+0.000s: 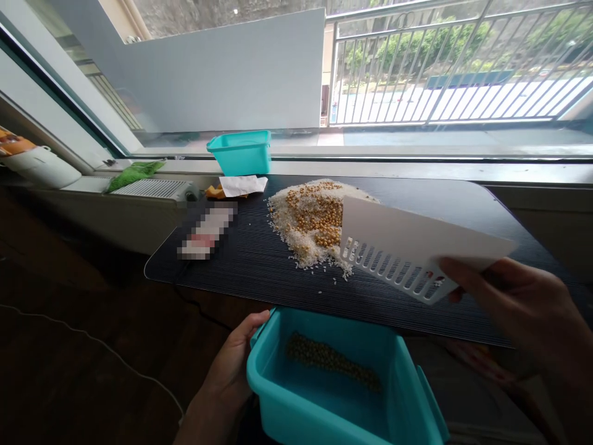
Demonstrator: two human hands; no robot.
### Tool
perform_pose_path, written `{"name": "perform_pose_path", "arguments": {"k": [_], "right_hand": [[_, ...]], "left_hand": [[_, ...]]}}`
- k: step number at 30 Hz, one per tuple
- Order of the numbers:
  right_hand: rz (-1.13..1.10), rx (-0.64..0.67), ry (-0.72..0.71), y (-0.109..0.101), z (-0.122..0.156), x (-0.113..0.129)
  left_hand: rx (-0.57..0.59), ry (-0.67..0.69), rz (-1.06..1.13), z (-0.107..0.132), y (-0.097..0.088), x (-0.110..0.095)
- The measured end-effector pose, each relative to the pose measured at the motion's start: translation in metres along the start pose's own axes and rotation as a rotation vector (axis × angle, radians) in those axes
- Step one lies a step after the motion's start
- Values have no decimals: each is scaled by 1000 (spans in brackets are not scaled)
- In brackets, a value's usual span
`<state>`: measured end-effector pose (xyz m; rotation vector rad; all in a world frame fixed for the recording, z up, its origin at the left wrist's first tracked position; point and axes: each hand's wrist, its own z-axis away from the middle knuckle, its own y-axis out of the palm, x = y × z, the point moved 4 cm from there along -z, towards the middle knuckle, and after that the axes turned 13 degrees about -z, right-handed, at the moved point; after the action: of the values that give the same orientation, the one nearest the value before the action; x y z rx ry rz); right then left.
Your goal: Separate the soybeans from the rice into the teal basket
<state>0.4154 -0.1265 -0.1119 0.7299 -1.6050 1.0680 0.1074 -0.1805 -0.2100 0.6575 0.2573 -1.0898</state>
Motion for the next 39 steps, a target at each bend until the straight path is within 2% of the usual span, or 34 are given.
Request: {"name": "perform_pose_path", "arguments": {"k": [3,7,12,16,23,29,33,35,39], "right_hand": [[27,5,-54,7,-6,2],[-46,105,-96,21,-13,-8],[-87,168,-99,24,-13,-17],[-73,148,-108,26,-15,-13],[-99,265,-109,39,-15,-10],[-87,233,-163,40,-15,-10],[-101,295,-136,47,-14,-6],[-89,281,-126,44,-11,-3],[-38,158,-95,23,-4,1]], "left_hand": [[-7,-2,-10,0,0,1],[-11,-19,-33,2,0,2],[-47,-33,-34,4,1,1],[-52,-34,-47,3,3,0],[-29,-21,-44,2,1,1],[-26,-19,-37,-1,0,2],[-21,-21,-23,-1,-1,4],[-18,-23,-6,-1,-1,4],[17,-29,21,-1,1,3]]}}
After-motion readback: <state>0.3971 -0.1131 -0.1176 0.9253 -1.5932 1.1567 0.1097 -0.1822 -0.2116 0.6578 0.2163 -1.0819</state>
